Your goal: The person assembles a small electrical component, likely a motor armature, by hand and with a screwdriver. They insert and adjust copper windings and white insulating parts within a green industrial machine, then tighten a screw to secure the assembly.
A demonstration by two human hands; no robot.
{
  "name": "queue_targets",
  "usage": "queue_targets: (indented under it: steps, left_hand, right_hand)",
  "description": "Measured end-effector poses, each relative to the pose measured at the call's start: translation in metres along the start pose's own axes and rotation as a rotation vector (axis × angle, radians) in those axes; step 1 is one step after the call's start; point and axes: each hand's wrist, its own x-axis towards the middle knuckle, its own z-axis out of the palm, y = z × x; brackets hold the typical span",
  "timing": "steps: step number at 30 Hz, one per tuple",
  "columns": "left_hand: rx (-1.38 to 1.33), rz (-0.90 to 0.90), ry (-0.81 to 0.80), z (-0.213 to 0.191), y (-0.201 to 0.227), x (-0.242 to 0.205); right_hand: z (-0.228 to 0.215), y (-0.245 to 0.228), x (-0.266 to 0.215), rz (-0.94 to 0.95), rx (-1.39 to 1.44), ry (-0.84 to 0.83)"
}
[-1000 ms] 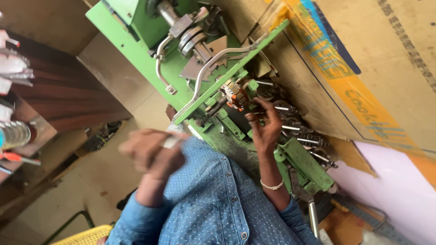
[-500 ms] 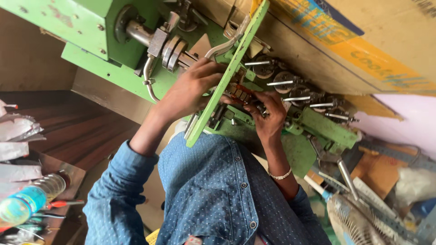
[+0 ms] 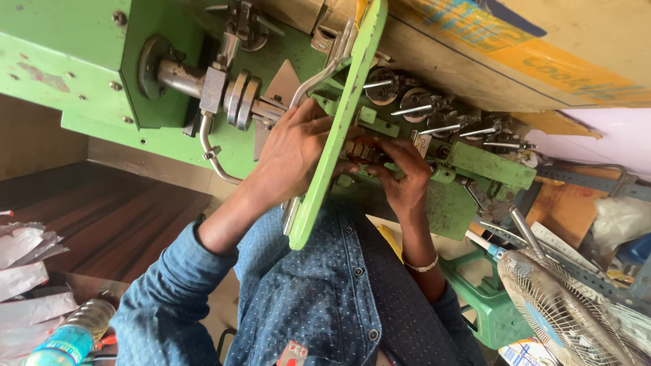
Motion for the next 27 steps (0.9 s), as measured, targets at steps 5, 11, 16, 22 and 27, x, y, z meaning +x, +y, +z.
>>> queue_targets:
  steps: [5,11,16,22,27]
  left_hand:
    - [0.052,0.053,-0.012,0.005,-0.011,-0.005]
    - [0.184,0.026,-0.1,0.01,-0.012,-0.001]
    - [0.155,0.057,-0.033,0.011,-0.015,-0.005]
    - [0.123,0.046,0.012,0.006,-0.011,-0.001]
    - [-0.078,-0.085,-0.006,-0.002,0.0,0.006]
  right_hand:
    - [-0.005,0.044,-0.009,0.045,0.072,0.119]
    - [-0.017,0.08,-0.084,0.288,-0.104,0.357]
    - [-0.008,0.118,-0.138,0.296,-0.303,0.212]
    - [0.002,0.147,-0.14,0.378,-0.553,0.254]
    - [-0.004,0.134,-0.144,0.525,-0.612,0.335]
